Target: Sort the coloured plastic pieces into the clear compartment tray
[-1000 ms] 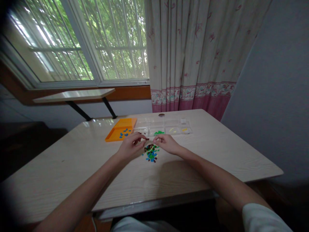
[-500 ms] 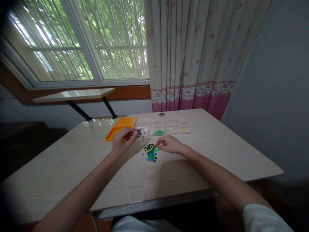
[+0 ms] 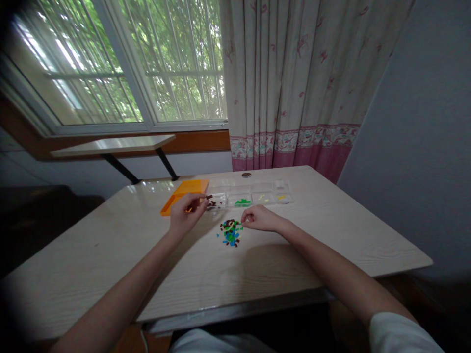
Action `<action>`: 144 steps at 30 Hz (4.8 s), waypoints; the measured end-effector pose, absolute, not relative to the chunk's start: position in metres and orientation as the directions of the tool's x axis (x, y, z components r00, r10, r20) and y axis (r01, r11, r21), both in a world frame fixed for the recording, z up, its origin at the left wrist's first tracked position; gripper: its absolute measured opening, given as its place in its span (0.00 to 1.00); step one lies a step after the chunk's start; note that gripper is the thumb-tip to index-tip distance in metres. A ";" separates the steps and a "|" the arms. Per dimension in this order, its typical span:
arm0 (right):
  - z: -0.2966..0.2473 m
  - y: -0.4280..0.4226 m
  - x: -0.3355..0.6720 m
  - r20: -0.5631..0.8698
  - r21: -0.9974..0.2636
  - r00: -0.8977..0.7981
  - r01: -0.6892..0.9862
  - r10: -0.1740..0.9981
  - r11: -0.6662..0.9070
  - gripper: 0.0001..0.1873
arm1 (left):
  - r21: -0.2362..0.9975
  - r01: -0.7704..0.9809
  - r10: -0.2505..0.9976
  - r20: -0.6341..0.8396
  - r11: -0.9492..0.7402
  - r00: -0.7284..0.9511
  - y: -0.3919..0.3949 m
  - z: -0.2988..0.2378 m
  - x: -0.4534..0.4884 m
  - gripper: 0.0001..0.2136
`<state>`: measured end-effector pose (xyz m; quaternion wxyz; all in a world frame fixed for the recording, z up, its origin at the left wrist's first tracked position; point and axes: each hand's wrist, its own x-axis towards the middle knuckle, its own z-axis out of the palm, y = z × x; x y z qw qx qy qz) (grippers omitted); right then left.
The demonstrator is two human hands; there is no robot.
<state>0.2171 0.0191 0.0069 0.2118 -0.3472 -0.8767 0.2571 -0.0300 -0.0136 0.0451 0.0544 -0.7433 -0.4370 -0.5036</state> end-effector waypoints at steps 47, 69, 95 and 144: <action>0.011 0.003 0.205 0.413 -0.569 -0.543 0.473 0.731 0.673 0.06 | 0.405 0.644 0.759 0.403 -0.649 0.512 -0.022 0.023 0.006 0.08; 0.008 0.000 0.198 0.463 -0.550 -0.486 0.499 0.741 0.670 0.07 | 0.413 0.645 0.754 0.487 -0.643 0.441 -0.021 0.023 0.003 0.05; 0.036 0.005 0.228 0.834 -0.305 -0.169 0.652 0.525 0.694 0.11 | 0.328 0.734 0.803 0.282 -0.595 0.525 0.003 0.015 -0.030 0.10; 0.013 0.045 0.218 0.482 -0.449 -0.168 0.796 0.860 0.407 0.11 | 0.184 0.722 0.744 0.225 -0.667 0.629 -0.004 0.020 -0.026 0.13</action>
